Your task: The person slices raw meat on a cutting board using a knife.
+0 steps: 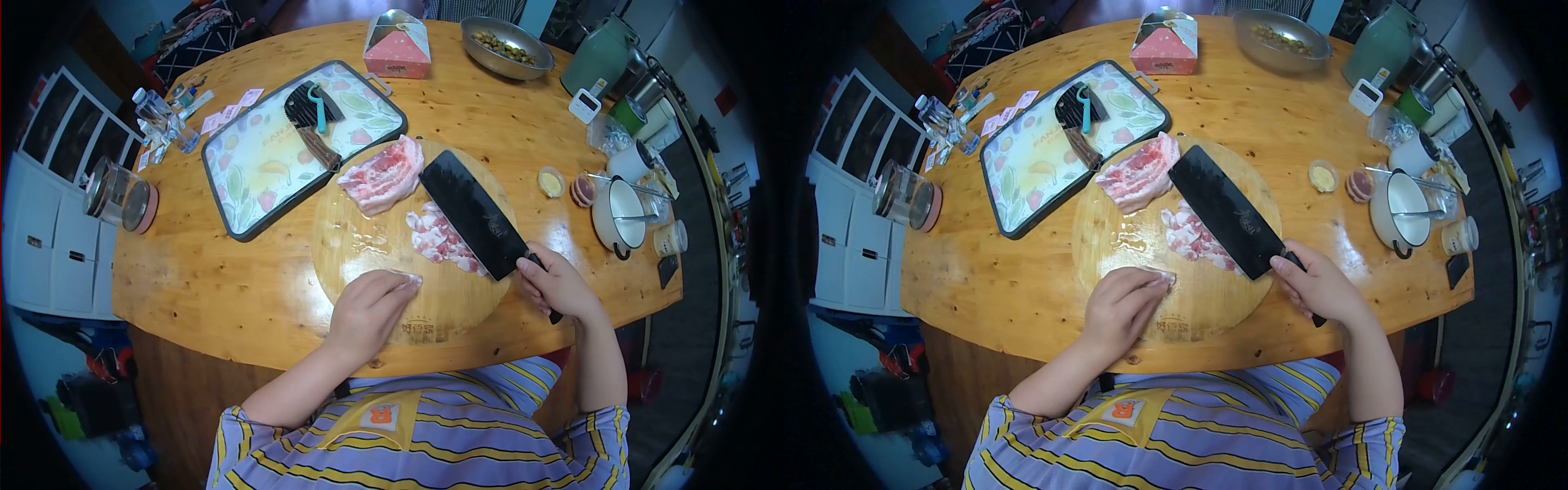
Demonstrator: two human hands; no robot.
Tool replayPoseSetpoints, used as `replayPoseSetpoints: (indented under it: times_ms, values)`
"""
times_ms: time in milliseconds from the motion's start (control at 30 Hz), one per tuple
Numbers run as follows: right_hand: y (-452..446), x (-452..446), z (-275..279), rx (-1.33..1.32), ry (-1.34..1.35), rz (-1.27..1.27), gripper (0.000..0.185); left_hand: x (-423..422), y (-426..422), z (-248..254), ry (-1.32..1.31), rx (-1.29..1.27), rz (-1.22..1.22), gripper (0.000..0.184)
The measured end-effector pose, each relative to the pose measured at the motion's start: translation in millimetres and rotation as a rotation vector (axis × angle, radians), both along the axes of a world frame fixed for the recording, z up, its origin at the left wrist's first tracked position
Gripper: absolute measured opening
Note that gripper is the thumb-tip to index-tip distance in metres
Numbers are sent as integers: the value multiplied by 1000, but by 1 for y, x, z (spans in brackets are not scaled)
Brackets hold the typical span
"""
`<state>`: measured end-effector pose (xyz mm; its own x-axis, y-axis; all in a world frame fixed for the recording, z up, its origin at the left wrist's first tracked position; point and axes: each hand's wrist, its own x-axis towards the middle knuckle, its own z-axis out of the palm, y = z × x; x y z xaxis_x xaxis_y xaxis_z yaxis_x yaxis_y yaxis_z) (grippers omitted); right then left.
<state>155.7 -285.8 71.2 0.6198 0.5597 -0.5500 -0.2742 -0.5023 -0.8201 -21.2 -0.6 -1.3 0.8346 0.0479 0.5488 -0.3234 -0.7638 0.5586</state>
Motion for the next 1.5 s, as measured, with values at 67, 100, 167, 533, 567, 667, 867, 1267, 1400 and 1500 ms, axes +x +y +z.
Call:
replayPoseSetpoints:
  times_ms: [67,100,167,533,567,667,867,1267,1400,1500]
  values:
    - [4,-10,10,-86,-158,28,20,-3,1,0,-20,1,3,27]
    - [7,-15,12,-129,-236,44,19,-5,2,-1,-23,4,9,27]
    - [7,-25,3,-90,-728,257,17,-8,3,-5,-22,17,16,27]
    - [20,-46,29,-392,-1179,667,21,-11,1,-11,16,41,22,31]
    - [19,-44,34,-404,-1179,684,21,-11,1,-10,18,46,29,28]
    - [15,-37,53,-437,-1163,731,20,-10,2,-8,29,43,37,24]
    - [25,-28,76,-454,-1034,790,19,-7,1,-8,27,14,28,24]
    - [101,-28,16,-228,-886,786,19,-7,3,-9,50,-18,41,22]
    - [115,-33,-1,-197,-907,798,22,-12,3,-10,99,-11,39,25]
    - [111,-35,-8,-157,-966,773,22,-15,3,-11,116,4,50,26]
